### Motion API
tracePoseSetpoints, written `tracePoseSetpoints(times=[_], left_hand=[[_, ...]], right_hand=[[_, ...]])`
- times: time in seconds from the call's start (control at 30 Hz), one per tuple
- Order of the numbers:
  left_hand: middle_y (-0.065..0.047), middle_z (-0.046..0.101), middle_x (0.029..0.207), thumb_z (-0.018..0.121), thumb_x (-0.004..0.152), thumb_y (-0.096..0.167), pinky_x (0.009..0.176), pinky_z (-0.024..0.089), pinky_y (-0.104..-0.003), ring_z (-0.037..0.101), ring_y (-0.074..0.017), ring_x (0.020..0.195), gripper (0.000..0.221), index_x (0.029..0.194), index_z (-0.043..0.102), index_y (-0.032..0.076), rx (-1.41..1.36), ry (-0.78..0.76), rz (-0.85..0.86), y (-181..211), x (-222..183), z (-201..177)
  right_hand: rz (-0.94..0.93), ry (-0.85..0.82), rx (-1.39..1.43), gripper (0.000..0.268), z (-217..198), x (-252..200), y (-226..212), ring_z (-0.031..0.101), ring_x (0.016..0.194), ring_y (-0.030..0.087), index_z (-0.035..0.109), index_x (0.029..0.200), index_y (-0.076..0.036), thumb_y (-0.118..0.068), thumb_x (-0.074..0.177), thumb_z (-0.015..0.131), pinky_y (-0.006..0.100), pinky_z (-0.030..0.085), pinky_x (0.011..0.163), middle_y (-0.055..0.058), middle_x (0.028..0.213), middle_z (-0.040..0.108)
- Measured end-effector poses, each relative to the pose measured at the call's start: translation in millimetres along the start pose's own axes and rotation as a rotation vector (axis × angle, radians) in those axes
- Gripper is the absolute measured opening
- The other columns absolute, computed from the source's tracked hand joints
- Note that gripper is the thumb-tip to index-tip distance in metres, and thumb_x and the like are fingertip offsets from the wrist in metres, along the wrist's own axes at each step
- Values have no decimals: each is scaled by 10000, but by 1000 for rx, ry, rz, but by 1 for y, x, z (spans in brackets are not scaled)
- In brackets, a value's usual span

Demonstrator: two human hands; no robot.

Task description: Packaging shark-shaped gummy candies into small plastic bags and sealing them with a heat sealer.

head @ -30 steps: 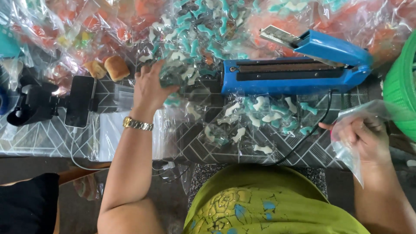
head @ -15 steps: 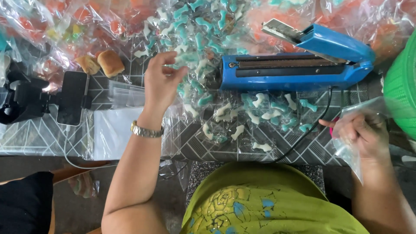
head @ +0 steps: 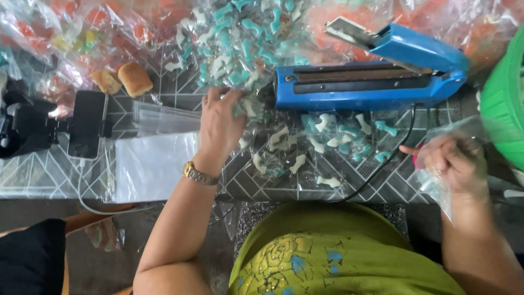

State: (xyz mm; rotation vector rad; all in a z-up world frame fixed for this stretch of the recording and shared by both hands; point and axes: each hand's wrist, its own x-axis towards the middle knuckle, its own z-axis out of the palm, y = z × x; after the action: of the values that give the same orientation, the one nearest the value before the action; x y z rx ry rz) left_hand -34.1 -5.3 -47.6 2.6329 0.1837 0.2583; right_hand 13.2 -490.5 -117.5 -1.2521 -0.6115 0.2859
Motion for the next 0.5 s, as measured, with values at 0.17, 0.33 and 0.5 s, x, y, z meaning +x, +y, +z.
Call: tracePoseSetpoints(times=[0.17, 0.33, 0.5], left_hand=[[-199, 450, 1417, 901, 758, 156, 1053, 561, -355, 563, -283, 1190, 869, 1483, 430, 64, -455, -113, 26, 27, 9, -32], [-165, 543, 1149, 615, 924, -52, 652, 556, -318, 609, -188, 691, 266, 1173, 608, 42, -68, 64, 113, 1, -26, -43], [-131, 648, 1238, 903, 674, 274, 967, 501, -440, 549, -329, 1156, 670, 1297, 671, 192, 302, -173, 101, 0, -61, -16]], right_hand=[[22, -68, 107, 311, 1, 3, -4, 559, 576, 61, 649, 834, -170, -289, 1108, 560, 559, 545, 1067, -90, 681, 589], [25, -41, 63, 346, -5, 0, 1, 591, 597, 99, 626, 800, -162, -315, 1104, 558, 603, 553, 1047, -80, 651, 551], [17, -37, 76, 248, -1, 5, -2, 664, 644, 141, 670, 954, -126, -293, 1108, 571, 601, 577, 1039, -73, 653, 574]])
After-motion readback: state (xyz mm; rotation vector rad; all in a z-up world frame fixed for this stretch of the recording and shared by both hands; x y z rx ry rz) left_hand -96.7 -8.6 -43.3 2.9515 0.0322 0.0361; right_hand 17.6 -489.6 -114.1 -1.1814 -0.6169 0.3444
